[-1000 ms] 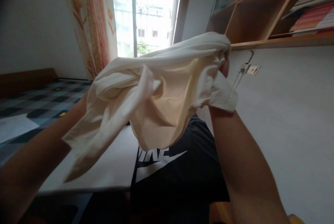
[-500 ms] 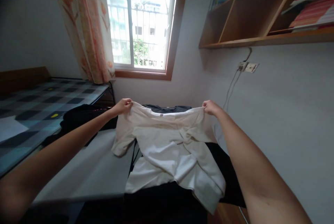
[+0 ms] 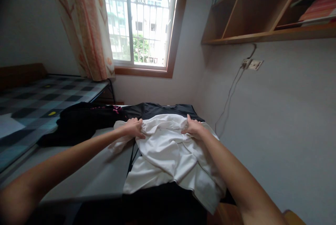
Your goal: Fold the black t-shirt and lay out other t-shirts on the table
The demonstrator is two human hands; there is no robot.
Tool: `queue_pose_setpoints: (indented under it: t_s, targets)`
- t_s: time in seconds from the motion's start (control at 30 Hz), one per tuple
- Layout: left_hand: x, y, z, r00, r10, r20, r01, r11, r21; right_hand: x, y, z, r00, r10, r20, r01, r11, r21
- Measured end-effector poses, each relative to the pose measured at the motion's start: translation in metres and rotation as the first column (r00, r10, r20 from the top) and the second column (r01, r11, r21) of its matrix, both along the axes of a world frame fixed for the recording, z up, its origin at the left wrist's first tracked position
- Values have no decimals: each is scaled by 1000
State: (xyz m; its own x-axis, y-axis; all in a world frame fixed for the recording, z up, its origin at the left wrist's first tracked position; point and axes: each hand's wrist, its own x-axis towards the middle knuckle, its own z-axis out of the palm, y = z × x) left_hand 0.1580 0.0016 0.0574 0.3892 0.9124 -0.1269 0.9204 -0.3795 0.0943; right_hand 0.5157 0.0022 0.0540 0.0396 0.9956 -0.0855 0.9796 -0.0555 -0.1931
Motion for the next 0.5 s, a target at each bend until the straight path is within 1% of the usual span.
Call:
queue_pose_setpoints:
  t_s: [0.03, 0.1, 0.17, 0.23, 0.27, 0.3, 0.33, 0.37, 0.4, 0.43, 0.47, 0.5]
  targets:
    - [3, -2, -2, 1000, 9, 1, -9, 1000, 13, -3, -1, -3, 1000, 2, 15, -2, 1000, 4]
    - [6, -5, -3, 999, 25, 20, -25, 1000, -8, -8, -2, -3, 1000, 28, 13, -28, 999, -18]
    - [9, -7, 0, 999, 20, 33, -18, 998, -58, -10, -2, 3, 999, 38, 34, -38, 999, -8]
    - [9, -8, 6, 999, 8, 34, -6, 997, -71, -8, -4, 13, 998, 21, 61, -25, 998, 63]
    - [8, -9, 10, 999, 9, 50, -6, 998, -62, -5, -6, 20, 999, 18, 31, -21, 995, 101]
    - [6, -8, 15, 996, 13, 92, -8, 999, -51, -1, -9, 27, 999, 31, -45, -25, 991, 129]
    - [3, -8, 20, 985, 14, 170, -7, 999, -43, 4, -13, 34, 985, 61, -163, -37, 988, 149]
    - [0, -7, 26, 959, 13, 283, 0, 999, -44, 9, -19, 43, 947, 102, -306, -53, 985, 165]
    - [-5, -6, 33, 908, 12, 419, 11, 999, -52, 15, -25, 51, 884, 140, -447, -64, 981, 181]
    - [-9, -6, 42, 829, 11, 559, 28, 998, -61, 21, -32, 61, 809, 168, -563, -67, 978, 196]
    - [-14, -6, 51, 732, 13, 681, 44, 997, -66, 26, -40, 71, 744, 178, -644, -55, 977, 207]
    - [-18, -8, 63, 630, 20, 776, 60, 995, -74, 31, -48, 81, 700, 171, -693, -36, 978, 205]
